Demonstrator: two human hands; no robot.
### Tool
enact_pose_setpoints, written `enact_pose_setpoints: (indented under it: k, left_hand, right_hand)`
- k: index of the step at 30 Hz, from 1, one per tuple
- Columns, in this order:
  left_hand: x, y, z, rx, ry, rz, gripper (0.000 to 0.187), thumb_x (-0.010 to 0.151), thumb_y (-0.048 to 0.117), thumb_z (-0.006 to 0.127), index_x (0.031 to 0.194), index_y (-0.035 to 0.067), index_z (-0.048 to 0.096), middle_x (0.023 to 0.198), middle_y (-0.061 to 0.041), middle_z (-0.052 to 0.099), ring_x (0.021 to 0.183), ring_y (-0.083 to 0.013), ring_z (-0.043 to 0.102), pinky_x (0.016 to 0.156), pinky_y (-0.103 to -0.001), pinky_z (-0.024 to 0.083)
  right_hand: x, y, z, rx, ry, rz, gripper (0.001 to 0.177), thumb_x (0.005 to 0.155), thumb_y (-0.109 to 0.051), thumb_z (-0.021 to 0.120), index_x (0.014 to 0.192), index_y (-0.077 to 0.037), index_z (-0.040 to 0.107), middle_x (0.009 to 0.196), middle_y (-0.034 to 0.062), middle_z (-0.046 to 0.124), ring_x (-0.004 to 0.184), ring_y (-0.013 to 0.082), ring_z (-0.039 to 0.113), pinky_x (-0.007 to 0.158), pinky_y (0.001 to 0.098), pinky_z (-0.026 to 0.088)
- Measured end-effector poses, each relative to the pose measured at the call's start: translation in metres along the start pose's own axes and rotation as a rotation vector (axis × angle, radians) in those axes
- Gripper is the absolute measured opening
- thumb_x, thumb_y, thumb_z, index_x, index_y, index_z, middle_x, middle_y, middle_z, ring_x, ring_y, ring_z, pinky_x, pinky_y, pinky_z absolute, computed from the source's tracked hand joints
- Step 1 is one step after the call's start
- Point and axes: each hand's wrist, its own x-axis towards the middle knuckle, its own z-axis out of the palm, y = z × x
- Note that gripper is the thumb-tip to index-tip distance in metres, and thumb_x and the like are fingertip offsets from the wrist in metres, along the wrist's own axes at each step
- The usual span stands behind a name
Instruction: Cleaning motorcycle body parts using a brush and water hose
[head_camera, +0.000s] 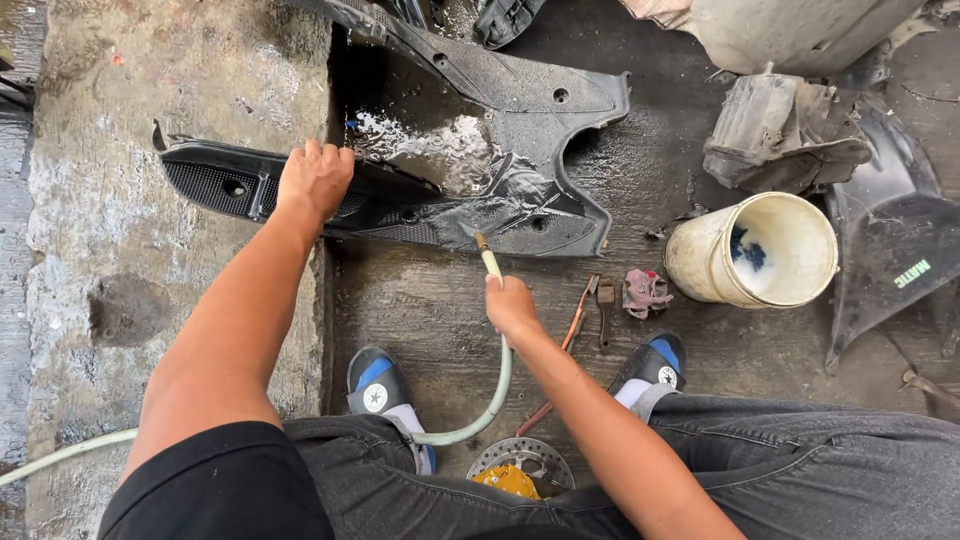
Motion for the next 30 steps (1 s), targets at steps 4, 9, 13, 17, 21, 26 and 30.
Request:
enact_pose_setpoints:
  k: [4,9,13,17,21,26,30]
  left_hand:
    - [0.001,0.002,-0.005,-0.024,0.001,-0.003,0.027,0.097,0.000,0.039,0.116,0.003,0.058,0.103,-0.016,0.068,0.104,-0.0355,0.063,0.083,-0.044,0.050]
    - [0.002,0.001,-0.010,-0.015,-0.024,-0.016,0.027,0.100,0.003,0.038,0.116,0.004,0.060,0.104,-0.016,0.072,0.106,-0.0359,0.065,0.084,-0.046,0.050]
    - [0.000,0.001,-0.011,-0.024,-0.016,-0.011,0.027,0.099,0.004,0.041,0.117,0.003,0.061,0.104,-0.016,0.074,0.107,-0.0363,0.066,0.086,-0.046,0.051]
    - [-0.004,-0.001,-0.020,0.029,0.000,-0.005,0.027,0.098,0.008,0.043,0.117,0.007,0.063,0.105,-0.011,0.077,0.108,-0.0323,0.068,0.088,-0.043,0.051]
    - [-0.007,-0.002,-0.038,0.001,-0.029,-0.004,0.027,0.098,0.010,0.046,0.114,0.009,0.067,0.103,-0.010,0.079,0.106,-0.0306,0.071,0.086,-0.040,0.056]
    - [-0.010,-0.001,-0.035,-0.044,0.038,-0.041,0.011,0.097,0.013,0.056,0.101,0.009,0.066,0.099,-0.012,0.078,0.101,-0.0312,0.072,0.077,-0.040,0.063]
    - [-0.016,0.002,-0.058,0.028,-0.050,-0.077,0.014,0.104,0.012,0.053,0.104,0.009,0.067,0.097,-0.011,0.081,0.100,-0.0246,0.075,0.075,-0.035,0.067]
  right_hand:
    - [0.001,0.018,-0.006,-0.029,0.045,0.046,0.050,0.100,-0.033,0.044,0.099,0.008,0.072,0.060,0.0198,0.066,0.045,0.0331,0.068,0.054,0.0469,0.056]
    - [-0.012,0.016,-0.010,-0.042,0.020,0.084,0.051,0.100,-0.033,0.044,0.108,0.010,0.071,0.073,0.0254,0.070,0.053,0.0352,0.071,0.057,0.0457,0.060]
    - [-0.035,0.006,-0.011,-0.089,-0.008,0.076,0.052,0.098,-0.038,0.045,0.105,0.005,0.073,0.078,0.0263,0.072,0.063,0.0399,0.074,0.070,0.0539,0.060]
    - [-0.043,-0.001,-0.023,-0.023,0.110,0.160,0.054,0.099,-0.038,0.043,0.107,0.006,0.072,0.092,0.0304,0.073,0.090,0.0444,0.073,0.084,0.0567,0.056]
    - [-0.044,0.003,-0.032,0.142,0.273,0.245,0.056,0.100,-0.035,0.041,0.116,0.012,0.067,0.114,0.0361,0.069,0.118,0.0501,0.063,0.102,0.0583,0.048]
    - [-0.007,0.041,-0.018,0.173,0.419,0.297,0.049,0.104,-0.038,0.040,0.109,0.004,0.064,0.091,0.0195,0.070,0.076,0.0346,0.069,0.073,0.0491,0.055]
    - [-0.009,0.022,-0.033,0.273,0.400,0.298,0.041,0.107,-0.033,0.038,0.104,0.001,0.060,0.084,0.0144,0.064,0.065,0.0265,0.063,0.061,0.0435,0.054]
